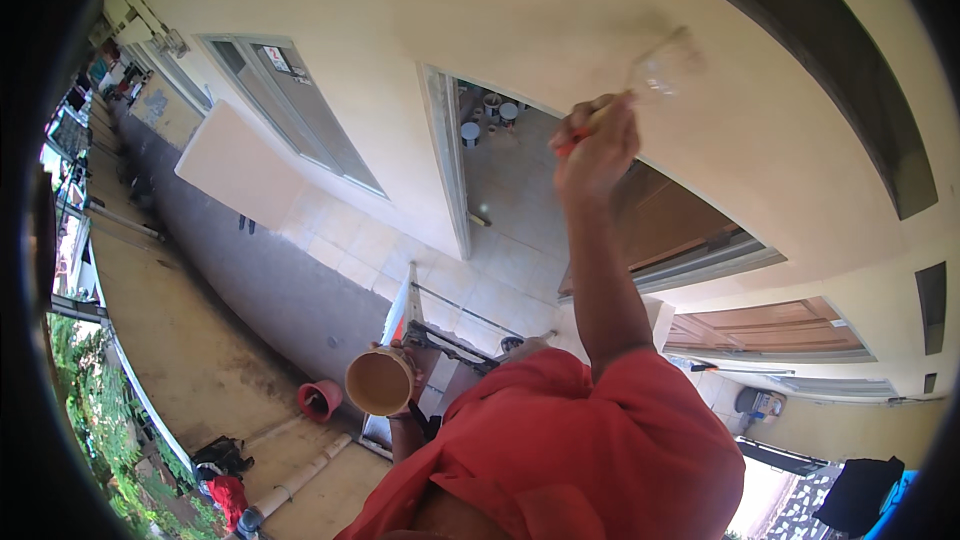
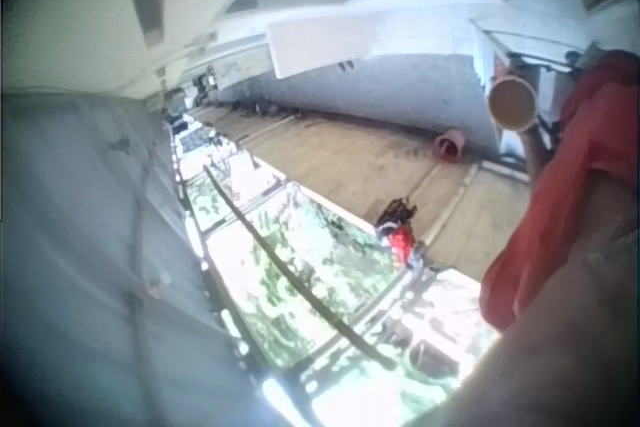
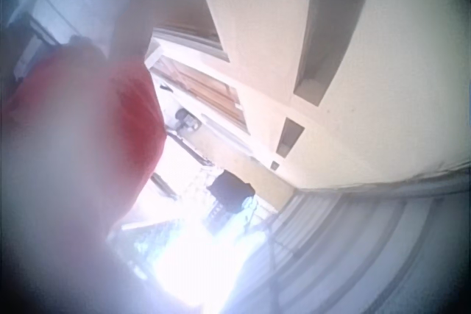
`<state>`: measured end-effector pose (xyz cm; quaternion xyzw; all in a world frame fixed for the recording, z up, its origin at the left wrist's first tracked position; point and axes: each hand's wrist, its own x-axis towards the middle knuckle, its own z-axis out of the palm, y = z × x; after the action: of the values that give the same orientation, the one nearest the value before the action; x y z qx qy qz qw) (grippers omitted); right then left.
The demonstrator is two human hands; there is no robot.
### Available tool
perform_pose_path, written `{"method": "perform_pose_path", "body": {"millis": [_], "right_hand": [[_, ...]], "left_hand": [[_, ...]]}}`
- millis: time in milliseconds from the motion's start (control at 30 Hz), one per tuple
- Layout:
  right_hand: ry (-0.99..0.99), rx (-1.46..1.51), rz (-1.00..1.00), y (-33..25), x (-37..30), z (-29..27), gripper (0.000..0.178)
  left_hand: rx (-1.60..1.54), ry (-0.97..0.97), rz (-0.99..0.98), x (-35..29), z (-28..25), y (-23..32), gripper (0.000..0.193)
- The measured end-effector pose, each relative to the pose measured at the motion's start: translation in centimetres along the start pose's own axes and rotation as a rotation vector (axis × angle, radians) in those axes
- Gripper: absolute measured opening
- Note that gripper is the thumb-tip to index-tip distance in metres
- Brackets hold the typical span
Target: The person paints the upper wall and ceiling area using a paintbrush and a small container of paint. They repeatedly dip the brush into the container and apply paint in smooth strokes along the wall-ceiling junction.
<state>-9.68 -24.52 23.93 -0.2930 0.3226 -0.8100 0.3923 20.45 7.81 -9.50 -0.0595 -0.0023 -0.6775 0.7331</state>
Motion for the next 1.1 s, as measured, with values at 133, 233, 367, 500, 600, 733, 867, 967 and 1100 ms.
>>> {"method": "perform_pose_path", "body": {"millis": [133,233,367,500,600,733,867,967,1100], "right_hand": [[0.104,-0.037,-0.103,-4.0,5.4,-0.3,0.046],[0.013,-0.075,0.071,-0.6,4.1,-1.0,0.043],[-0.138,-0.177,0.677,7.4,-1.7,-3.4,0.043],[-0.158,-0.12,0.593,6.3,-3.9,-3.5,0.045],[-0.113,-0.04,0.142,-0.5,-0.6,0.3,0.046],[-0.04,0.066,-0.052,-3.0,5.6,4.0,0.046],[-0.108,0.058,0.051,2.8,5.3,6.6,0.046],[-0.212,-0.118,0.547,7.8,0.5,6.4,0.045],[-0.221,-0.112,0.585,9.3,-3.5,3.5,0.045]], "left_hand": [[-0.006,-0.005,-0.014,-0.2,-0.4,0.4,0.078],[-0.01,-0.003,-0.032,0.1,-1.1,0.4,0.078],[-0.024,0.012,-0.036,0.0,-1.4,0.7,0.078],[-0.013,0.001,-0.026,0.0,-1.5,1.0,0.077],[0.004,-0.029,-0.013,-0.3,-0.9,0.7,0.075],[-0.014,-0.028,-0.02,0.0,-1.0,0.6,0.075],[-0.033,-0.028,-0.023,0.3,-1.6,0.5,0.074],[-0.051,-0.015,-0.015,0.3,-0.9,0.1,0.075],[0.009,0.002,0.049,0.1,-0.7,-0.1,0.078]]}}
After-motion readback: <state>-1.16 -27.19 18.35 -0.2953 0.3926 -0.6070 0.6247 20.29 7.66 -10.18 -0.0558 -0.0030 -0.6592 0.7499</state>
